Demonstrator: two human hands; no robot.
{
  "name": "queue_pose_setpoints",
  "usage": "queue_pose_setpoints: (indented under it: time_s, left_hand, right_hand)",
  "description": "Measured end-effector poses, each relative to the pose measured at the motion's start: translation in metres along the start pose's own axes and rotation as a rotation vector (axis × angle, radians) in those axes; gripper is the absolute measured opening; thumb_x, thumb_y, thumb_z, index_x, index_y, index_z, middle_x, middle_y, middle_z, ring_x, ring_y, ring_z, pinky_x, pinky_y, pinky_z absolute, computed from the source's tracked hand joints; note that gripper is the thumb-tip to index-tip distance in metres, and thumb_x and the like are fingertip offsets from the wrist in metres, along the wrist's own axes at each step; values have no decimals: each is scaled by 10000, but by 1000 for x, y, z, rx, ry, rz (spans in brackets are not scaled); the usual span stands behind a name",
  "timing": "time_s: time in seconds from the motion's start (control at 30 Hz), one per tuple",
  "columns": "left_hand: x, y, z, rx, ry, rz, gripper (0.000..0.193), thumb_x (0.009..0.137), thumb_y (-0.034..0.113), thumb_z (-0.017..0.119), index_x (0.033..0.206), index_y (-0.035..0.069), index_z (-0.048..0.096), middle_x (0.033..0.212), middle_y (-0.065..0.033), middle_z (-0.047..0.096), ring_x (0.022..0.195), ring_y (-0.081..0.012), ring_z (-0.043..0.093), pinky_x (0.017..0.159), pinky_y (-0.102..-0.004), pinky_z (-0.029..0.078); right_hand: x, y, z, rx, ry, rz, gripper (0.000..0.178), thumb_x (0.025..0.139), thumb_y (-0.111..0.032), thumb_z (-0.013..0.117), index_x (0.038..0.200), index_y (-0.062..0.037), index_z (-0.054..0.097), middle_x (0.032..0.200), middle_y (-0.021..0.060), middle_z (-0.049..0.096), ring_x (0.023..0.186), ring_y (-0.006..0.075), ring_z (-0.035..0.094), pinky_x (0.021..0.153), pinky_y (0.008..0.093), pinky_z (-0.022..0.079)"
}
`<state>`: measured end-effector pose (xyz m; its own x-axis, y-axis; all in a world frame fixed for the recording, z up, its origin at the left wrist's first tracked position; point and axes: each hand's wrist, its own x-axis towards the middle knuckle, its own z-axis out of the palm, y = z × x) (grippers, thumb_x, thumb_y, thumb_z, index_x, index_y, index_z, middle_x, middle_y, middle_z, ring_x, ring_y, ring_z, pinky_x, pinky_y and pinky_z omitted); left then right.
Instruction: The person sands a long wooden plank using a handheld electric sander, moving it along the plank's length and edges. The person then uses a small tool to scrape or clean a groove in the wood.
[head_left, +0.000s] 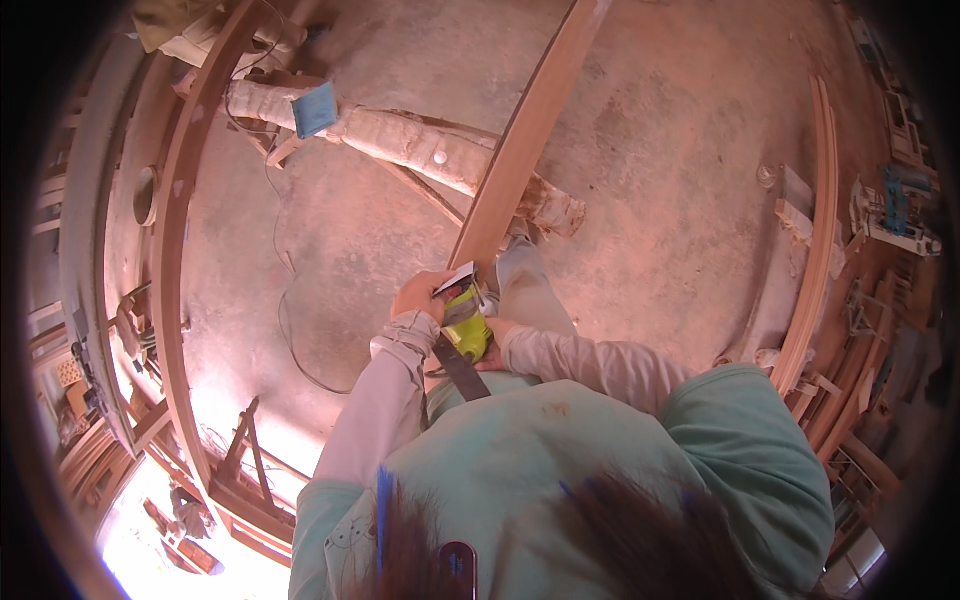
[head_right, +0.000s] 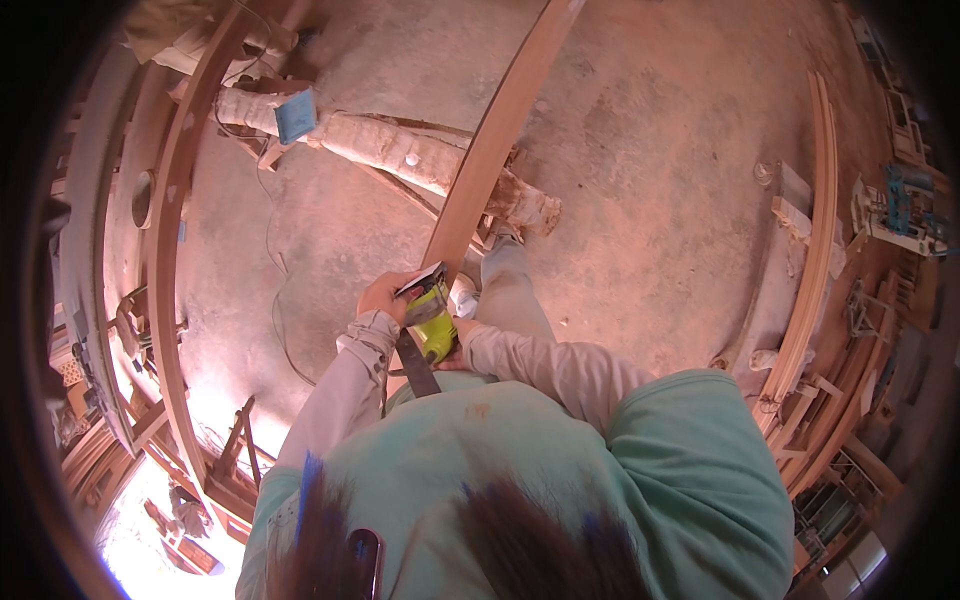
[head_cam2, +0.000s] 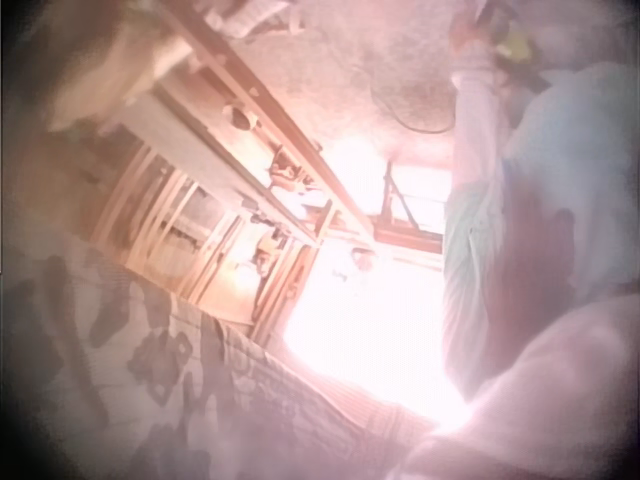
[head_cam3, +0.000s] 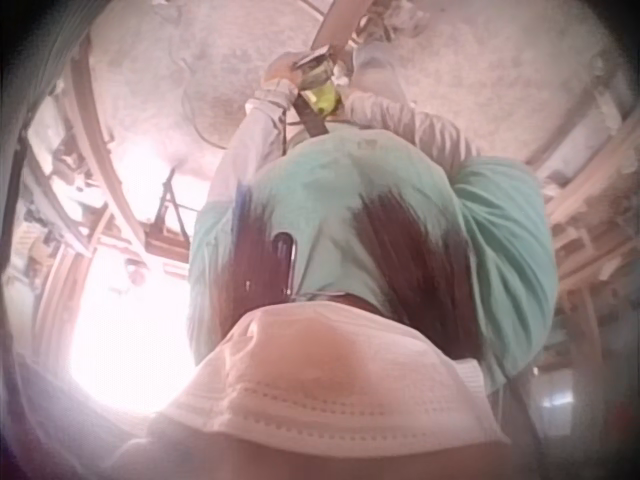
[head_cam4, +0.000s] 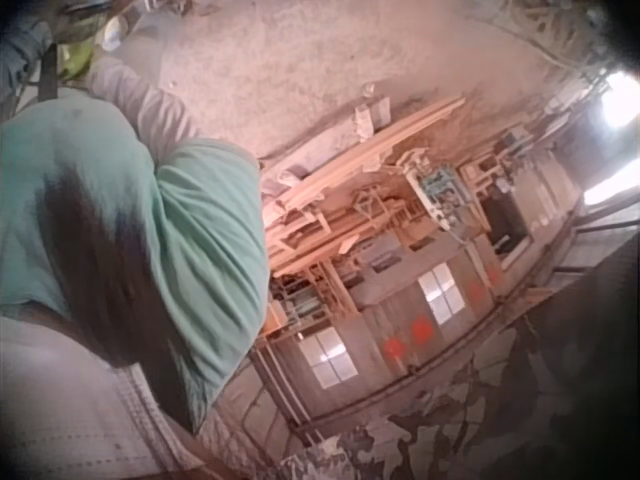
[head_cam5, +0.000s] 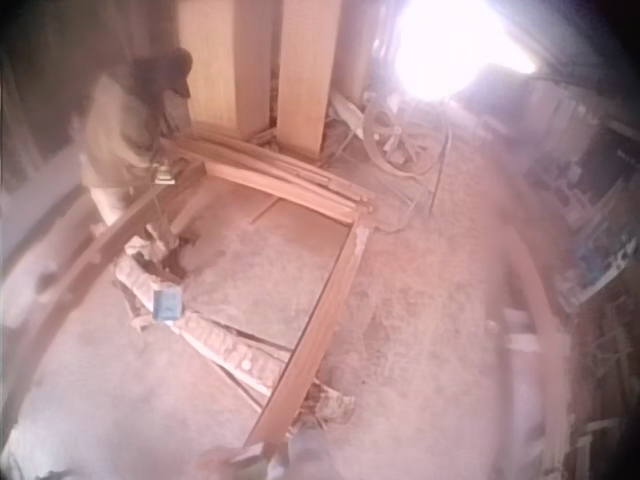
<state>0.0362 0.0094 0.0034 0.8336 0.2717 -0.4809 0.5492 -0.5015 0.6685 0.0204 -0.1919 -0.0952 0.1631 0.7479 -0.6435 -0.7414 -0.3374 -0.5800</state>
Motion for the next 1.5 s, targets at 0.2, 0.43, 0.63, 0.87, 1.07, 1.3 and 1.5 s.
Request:
queue_pose_setpoints:
  time_s: [0.2,0.43,0.63,0.87,1.07,1.3,1.5]
  left_hand:
    - [-1,0,24,181,68,274,323,765,136,728,1084,184,719,1062,-63,693,971,-299,641,861,-404,517]
    - [0,6,25,317,1,221,255,742,135,726,996,152,721,993,-85,694,956,-313,643,830,-437,520]
    - [-12,8,9,-220,156,59,138,892,198,652,974,102,706,925,-150,681,910,-374,639,822,-440,514]
    - [2,-19,-8,-288,-94,179,171,859,115,687,1015,46,677,982,-170,659,913,-371,646,813,-389,521]
    - [-9,-29,-11,-138,4,330,267,783,-10,703,1042,39,662,1010,-158,666,907,-318,667,796,-381,542]
    - [-8,-15,-18,74,118,500,125,772,110,701,880,66,658,803,-124,653,790,-342,640,698,-444,509]
    - [-8,-12,-16,215,157,552,87,792,154,679,781,80,634,734,-109,631,749,-327,632,711,-443,499]
  right_hand:
    - [18,-4,-46,-519,409,424,377,900,-259,553,1222,-68,585,1152,169,647,1067,348,617,938,414,473]
    - [-46,-186,-15,-1182,111,-494,601,823,-160,619,1396,-75,458,1297,233,537,1199,405,514,1022,434,421]
    - [-17,-168,-29,-966,-148,-327,548,883,-278,596,1401,-143,483,1352,196,543,1232,382,525,1051,410,417]
    - [-14,-191,-27,-1130,-70,-154,342,879,-255,615,1199,-150,676,1165,159,668,1052,361,633,940,398,497]
    - [-18,-184,-28,-1216,-29,-337,344,828,-178,656,1155,-76,684,1136,179,671,1016,369,639,908,425,505]
    - [-17,-176,-24,-1181,26,-460,248,858,-158,641,1093,-90,680,1042,151,690,954,360,649,825,436,522]
    - [-20,-168,-21,-1220,88,-599,166,871,-162,635,1023,-106,673,997,123,682,918,335,657,763,416,535]
